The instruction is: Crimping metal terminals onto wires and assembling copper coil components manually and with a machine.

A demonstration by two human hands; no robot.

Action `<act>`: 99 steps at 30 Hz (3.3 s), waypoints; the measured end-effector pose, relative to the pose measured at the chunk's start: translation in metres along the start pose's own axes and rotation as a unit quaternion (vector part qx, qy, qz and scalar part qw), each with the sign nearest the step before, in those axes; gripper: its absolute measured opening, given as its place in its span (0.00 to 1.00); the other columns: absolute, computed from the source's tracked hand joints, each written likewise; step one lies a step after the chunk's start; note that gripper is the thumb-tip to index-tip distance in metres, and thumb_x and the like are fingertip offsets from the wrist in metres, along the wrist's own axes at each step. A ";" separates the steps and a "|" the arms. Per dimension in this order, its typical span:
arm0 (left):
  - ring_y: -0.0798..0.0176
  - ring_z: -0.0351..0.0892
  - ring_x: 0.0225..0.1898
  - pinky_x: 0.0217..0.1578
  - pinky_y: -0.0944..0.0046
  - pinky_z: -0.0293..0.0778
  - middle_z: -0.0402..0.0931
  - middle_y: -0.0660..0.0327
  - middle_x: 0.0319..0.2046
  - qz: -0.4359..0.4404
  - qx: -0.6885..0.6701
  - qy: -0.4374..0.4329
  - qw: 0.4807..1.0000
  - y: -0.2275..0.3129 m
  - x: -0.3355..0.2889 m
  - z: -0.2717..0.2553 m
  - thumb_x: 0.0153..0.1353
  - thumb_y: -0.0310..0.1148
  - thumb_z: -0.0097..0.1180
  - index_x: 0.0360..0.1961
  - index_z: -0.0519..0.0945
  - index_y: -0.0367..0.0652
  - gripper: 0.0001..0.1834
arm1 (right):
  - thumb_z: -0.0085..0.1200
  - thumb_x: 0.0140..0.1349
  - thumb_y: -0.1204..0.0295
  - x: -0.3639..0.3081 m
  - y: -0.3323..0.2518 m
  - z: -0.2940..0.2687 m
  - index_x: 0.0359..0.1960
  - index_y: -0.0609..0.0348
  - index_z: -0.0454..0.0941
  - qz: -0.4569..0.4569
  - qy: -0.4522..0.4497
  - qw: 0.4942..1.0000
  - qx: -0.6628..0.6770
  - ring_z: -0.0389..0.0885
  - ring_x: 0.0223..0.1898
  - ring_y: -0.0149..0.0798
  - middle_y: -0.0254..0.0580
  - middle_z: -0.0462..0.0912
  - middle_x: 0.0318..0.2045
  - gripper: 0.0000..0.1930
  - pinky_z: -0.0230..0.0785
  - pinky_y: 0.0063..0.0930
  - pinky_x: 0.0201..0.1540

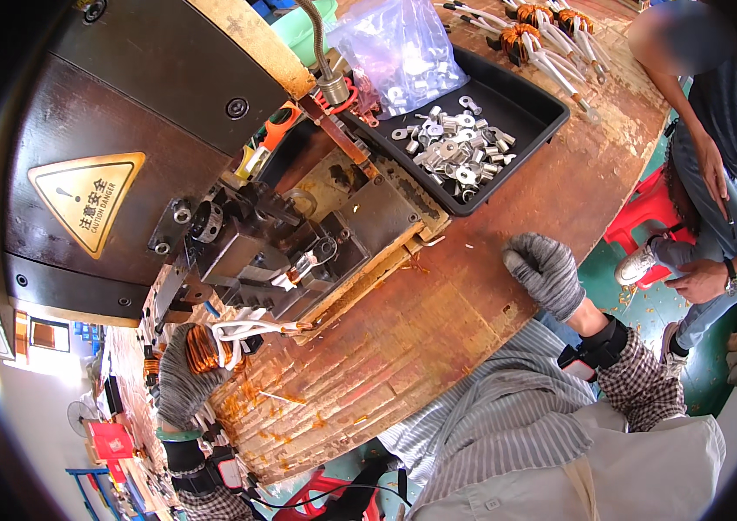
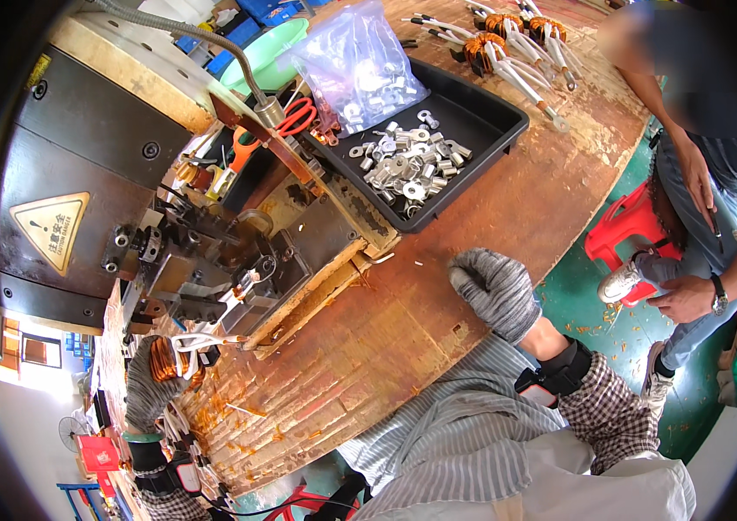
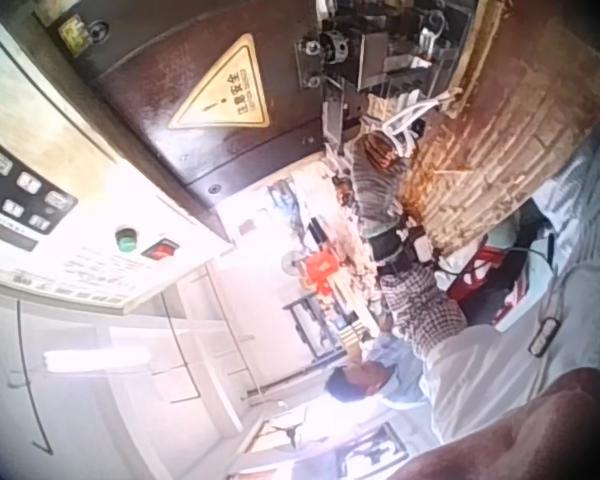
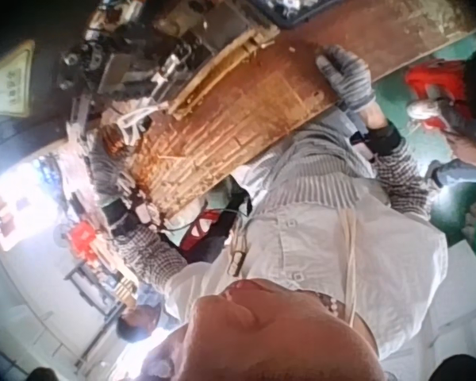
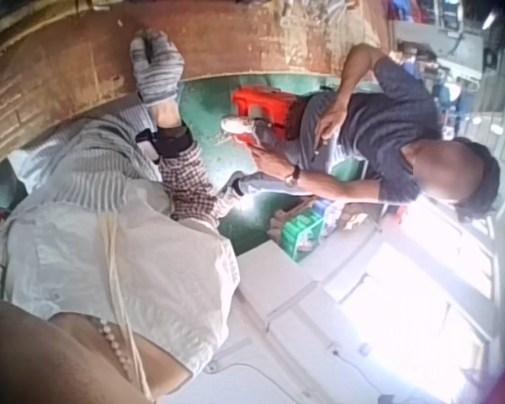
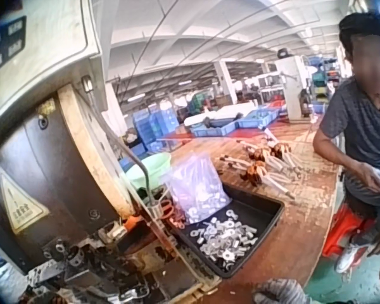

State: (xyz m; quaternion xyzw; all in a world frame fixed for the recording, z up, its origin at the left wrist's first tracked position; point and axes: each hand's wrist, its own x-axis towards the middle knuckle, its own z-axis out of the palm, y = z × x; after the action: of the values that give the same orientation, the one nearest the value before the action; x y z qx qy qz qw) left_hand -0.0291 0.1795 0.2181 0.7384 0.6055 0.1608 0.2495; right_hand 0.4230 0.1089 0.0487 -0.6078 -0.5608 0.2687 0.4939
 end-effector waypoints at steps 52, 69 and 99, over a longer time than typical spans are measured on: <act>0.54 0.75 0.39 0.36 0.60 0.73 0.70 0.47 0.41 0.439 0.096 -0.135 0.883 0.240 -0.076 0.110 0.49 0.44 0.59 0.46 0.71 0.35 0.28 | 0.55 0.46 0.48 -0.167 -0.010 -0.100 0.21 0.54 0.74 -0.062 -0.063 0.951 -0.296 0.72 0.16 0.47 0.42 0.71 0.13 0.20 0.62 0.37 0.18; 0.52 0.75 0.34 0.36 0.60 0.72 0.75 0.54 0.33 0.135 0.097 0.016 0.986 0.049 -0.123 0.141 0.50 0.28 0.55 0.38 0.76 0.40 0.12 | 0.46 0.58 0.54 0.120 0.042 -0.197 0.29 0.62 0.74 0.118 0.231 0.957 -0.127 0.70 0.21 0.39 0.47 0.73 0.19 0.20 0.63 0.34 0.28; 0.50 0.74 0.41 0.44 0.56 0.70 0.74 0.49 0.37 -0.318 0.359 0.221 0.849 -0.150 -0.135 -0.074 0.47 0.39 0.58 0.41 0.76 0.41 0.20 | 0.48 0.52 0.81 0.042 0.020 -0.107 0.39 0.61 0.74 -0.203 0.012 0.919 -0.339 0.69 0.51 0.44 0.46 0.72 0.47 0.11 0.60 0.32 0.54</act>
State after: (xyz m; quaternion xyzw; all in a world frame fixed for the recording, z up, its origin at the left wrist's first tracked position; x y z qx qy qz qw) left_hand -0.2202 0.0822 0.2034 0.4888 0.8618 0.0032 -0.1355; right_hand 0.5353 0.1193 0.0796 -0.6149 -0.7237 -0.0506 0.3092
